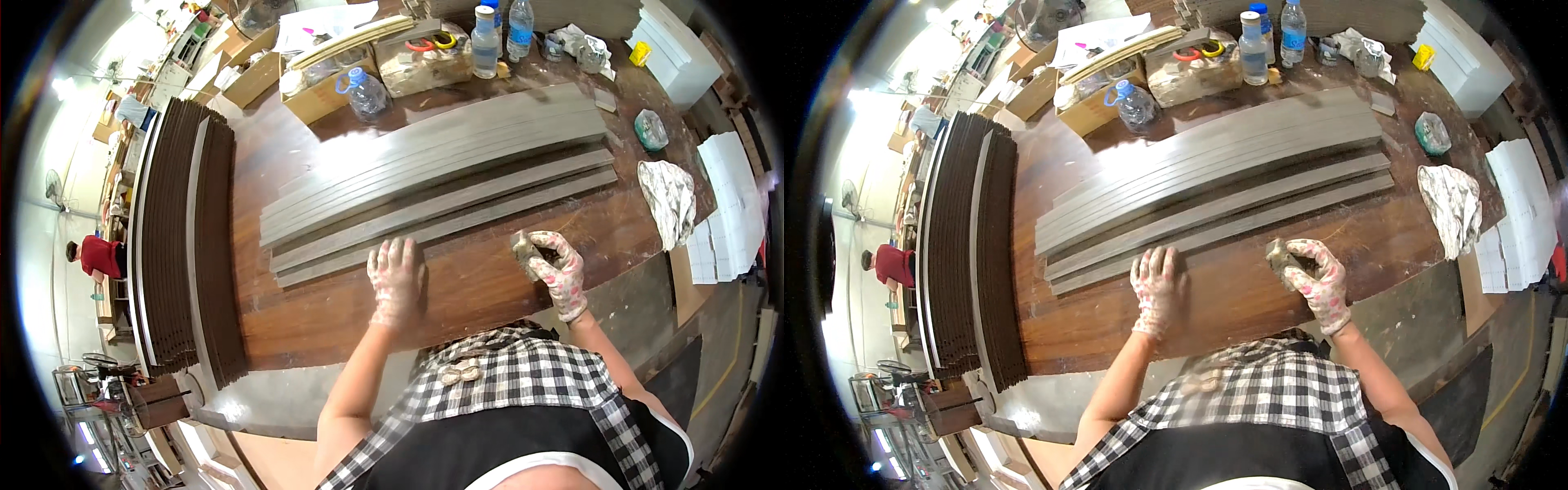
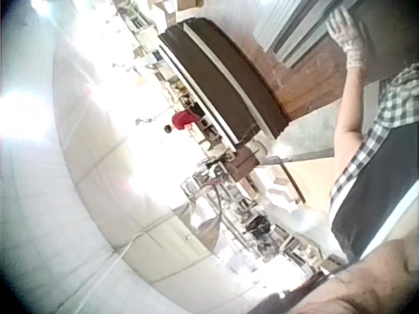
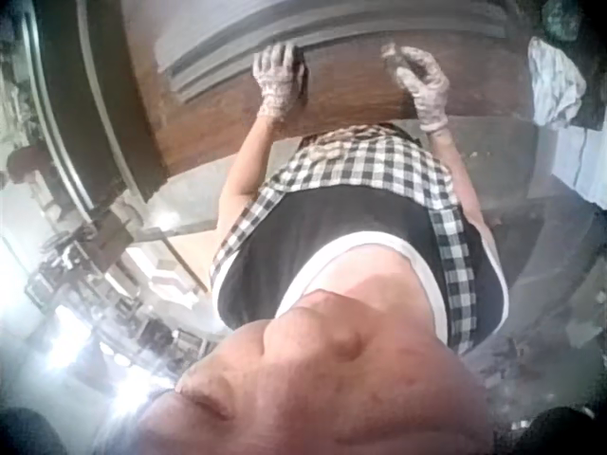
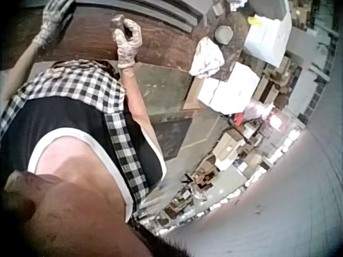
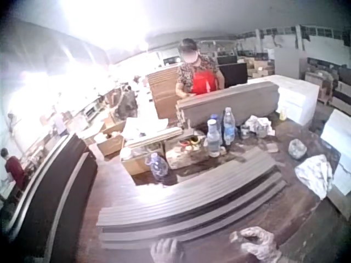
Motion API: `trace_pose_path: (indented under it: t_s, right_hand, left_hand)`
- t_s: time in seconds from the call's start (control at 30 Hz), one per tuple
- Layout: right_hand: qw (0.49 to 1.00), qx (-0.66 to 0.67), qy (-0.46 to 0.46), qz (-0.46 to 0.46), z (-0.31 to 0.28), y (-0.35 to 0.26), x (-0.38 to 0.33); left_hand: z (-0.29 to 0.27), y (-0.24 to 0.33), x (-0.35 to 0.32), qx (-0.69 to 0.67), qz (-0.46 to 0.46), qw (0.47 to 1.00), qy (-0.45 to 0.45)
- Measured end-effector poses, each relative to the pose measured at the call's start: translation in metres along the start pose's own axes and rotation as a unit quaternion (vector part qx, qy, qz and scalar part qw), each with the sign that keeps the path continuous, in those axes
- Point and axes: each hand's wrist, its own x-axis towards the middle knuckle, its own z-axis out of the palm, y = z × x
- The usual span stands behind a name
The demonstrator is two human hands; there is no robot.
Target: The person sands a wooden plank by hand using a sanding block, then places it onto a stack of planks and picks up another one to repeat the process.
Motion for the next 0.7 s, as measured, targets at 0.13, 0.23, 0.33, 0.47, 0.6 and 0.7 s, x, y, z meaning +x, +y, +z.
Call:
trace_pose_path:
  t_s: [0.13,0.23,0.33,0.47,0.6,0.7]
  right_hand:
    - [0.999,-0.035,-0.02,-0.001,-0.008,-0.001,0.001]
    - [0.998,0.004,-0.05,0.045,-0.008,-0.001,0.008]
    - [0.998,-0.003,-0.067,0.002,-0.002,0.003,0.014]
    - [0.997,0.004,-0.078,-0.014,0.015,0.004,0.009]
    - [0.998,0.017,-0.064,-0.017,0.03,0.01,-0.008]
    - [0.997,-0.022,-0.066,-0.029,0.035,0.008,-0.017]
  left_hand:
    - [-0.002,0.014,0.007,-0.036,-0.007,0.998,-0.042]
    - [-0.013,0.032,0.034,-0.034,-0.047,0.994,-0.094]
    - [-0.004,0.03,0.032,-0.044,-0.048,0.993,-0.099]
    - [-0.005,0.033,0.016,-0.031,-0.032,0.994,-0.104]
    - [0.003,0.009,0.007,-0.095,-0.01,0.995,-0.008]
    - [0.001,-0.005,0.044,-0.123,-0.039,0.99,0.056]
